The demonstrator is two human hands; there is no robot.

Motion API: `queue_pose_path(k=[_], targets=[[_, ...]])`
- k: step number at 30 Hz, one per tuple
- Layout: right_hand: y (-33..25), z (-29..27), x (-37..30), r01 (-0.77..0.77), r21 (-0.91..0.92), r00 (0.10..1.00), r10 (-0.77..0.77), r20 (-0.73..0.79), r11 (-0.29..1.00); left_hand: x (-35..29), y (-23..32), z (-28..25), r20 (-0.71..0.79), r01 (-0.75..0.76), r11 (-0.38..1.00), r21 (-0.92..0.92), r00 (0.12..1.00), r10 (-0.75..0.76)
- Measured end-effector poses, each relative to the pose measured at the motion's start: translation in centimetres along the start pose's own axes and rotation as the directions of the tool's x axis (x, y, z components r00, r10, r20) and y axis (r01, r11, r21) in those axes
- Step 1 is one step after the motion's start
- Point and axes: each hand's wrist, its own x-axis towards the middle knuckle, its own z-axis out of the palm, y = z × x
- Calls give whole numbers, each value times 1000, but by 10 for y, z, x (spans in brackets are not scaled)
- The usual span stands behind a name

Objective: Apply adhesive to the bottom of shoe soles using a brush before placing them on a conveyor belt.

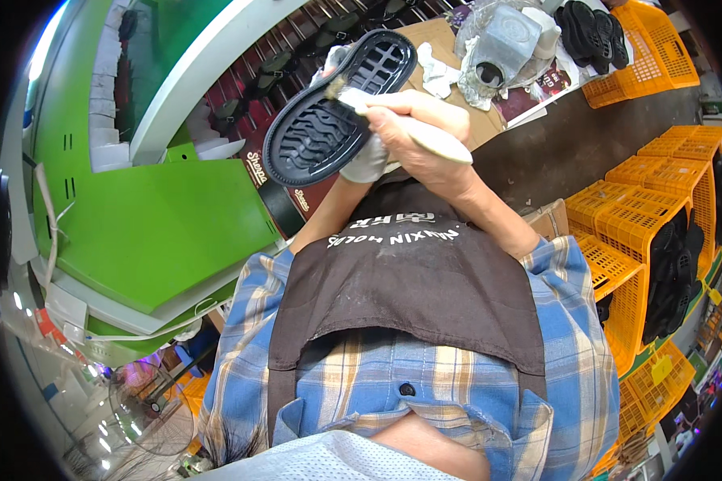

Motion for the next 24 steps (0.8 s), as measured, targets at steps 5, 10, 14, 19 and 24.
queue_pose_path(k=[5,10,14,19,24], targets=[[-14,18,1,-110,161,986,88,142,981,-8,-4,-24,41,-64,575,815,998,52],[-17,6,21,-443,230,855,330,400,867,-15,4,-38,-189,176,-72,982,944,-270],[-5,-14,49,-506,98,733,368,572,857,-32,18,-34,205,-232,-32,972,909,-363],[6,-39,75,-453,-97,557,366,745,886,-36,57,-17,103,190,462,866,837,-537],[4,-59,84,-261,-18,388,122,914,965,-43,73,-34,-70,359,663,657,905,-420]])
